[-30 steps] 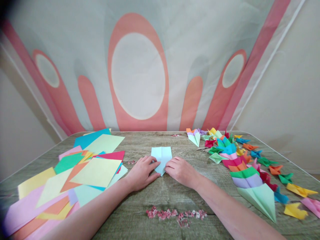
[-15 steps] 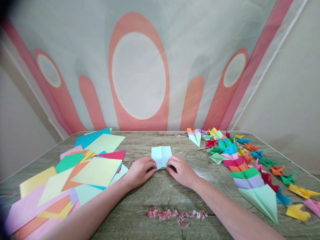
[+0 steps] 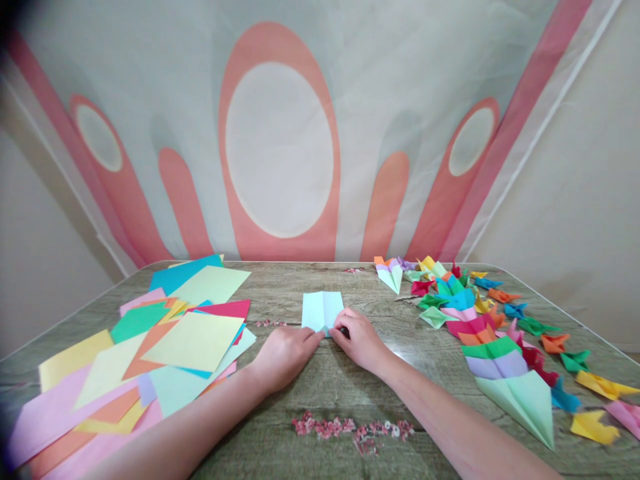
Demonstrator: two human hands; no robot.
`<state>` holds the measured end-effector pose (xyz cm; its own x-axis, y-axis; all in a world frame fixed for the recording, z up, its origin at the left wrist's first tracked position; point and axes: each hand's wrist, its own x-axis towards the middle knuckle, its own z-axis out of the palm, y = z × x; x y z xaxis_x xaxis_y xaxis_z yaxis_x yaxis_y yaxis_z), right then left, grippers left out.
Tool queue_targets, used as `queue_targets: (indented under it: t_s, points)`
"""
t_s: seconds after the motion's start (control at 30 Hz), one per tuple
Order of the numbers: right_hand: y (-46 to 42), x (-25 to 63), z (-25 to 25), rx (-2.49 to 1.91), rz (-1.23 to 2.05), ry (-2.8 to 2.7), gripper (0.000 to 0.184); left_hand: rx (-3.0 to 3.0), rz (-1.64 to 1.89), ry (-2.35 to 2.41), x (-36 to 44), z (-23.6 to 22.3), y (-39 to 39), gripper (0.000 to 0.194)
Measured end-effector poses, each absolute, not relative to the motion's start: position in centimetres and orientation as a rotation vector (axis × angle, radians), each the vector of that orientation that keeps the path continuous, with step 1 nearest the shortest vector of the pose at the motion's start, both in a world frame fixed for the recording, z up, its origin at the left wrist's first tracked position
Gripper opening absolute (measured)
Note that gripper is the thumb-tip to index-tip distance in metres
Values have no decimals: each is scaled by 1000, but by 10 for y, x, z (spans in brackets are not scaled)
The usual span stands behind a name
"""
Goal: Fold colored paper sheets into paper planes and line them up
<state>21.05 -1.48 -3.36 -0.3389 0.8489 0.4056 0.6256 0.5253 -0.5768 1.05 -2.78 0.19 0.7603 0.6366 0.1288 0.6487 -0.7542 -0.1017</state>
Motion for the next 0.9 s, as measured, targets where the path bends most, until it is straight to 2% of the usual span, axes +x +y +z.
queue_targets:
  t_s: [0.43,0.9]
  points:
    - [-15,210,-34,-1244,358,-2075,17,-2835,-284,-1190,11,4,-26,26]
    - [-13,208,-37,-1256,369,-2068,15,-2785,-133,-1105,16,10,-31,27]
